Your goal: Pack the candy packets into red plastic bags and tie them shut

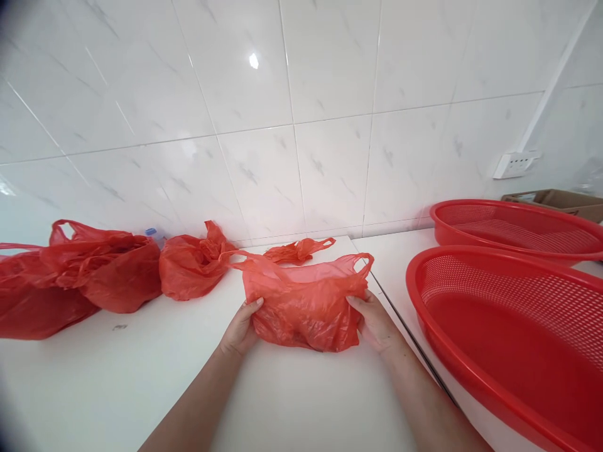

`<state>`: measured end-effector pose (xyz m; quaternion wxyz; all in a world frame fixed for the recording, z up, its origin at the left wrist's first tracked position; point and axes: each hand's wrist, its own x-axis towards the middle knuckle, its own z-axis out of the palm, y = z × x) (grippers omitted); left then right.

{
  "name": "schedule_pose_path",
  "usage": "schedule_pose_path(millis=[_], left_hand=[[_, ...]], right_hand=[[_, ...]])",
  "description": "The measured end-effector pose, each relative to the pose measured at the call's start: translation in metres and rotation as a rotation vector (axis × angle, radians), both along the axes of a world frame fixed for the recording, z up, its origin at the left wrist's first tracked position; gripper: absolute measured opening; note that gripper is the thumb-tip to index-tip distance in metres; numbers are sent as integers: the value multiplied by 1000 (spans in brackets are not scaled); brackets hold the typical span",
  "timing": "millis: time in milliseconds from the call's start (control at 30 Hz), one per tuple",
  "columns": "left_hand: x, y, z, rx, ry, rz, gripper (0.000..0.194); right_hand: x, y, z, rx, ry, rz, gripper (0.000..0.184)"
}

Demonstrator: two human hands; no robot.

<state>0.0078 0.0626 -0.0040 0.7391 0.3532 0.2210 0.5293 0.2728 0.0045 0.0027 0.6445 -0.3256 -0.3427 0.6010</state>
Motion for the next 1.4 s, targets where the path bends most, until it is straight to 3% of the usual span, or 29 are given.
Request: schedule_pose_path(millis=[100,200,433,567,733,867,1033,1200,1300,1400], left_hand=[[-1,1,0,11,-35,20,45],[0,2,-2,23,-58,4,42],[-1,4,-7,8,-39,8,40],[-4,-1,-3,53,-41,-125,44],[1,-9,3,28,-42,-295,43],[7,-11,6,-81,-67,-199,37],[3,-6,9,-205,-38,-20,27],[-3,-2,9,-244,-6,36,24],[-5,-2,8,-252,2,56,21],[-6,-1,7,-235,8,47,22]], right_hand=[[6,-2,5,-3,85,-126,22],[13,-2,9,64,146,-209,25],[4,1,9,131,-43,-113,44],[-7,-5,11,0,-161,-60,38],[-11,-13,20,-122,7,-35,31],[-6,-9,19,-158,118,-86,36],[6,2,7,-78,93,-235,16],[11,4,7,62,33,-221,17],[12,1,10,56,9,-183,26],[14,-4,14,18,-26,-161,16]])
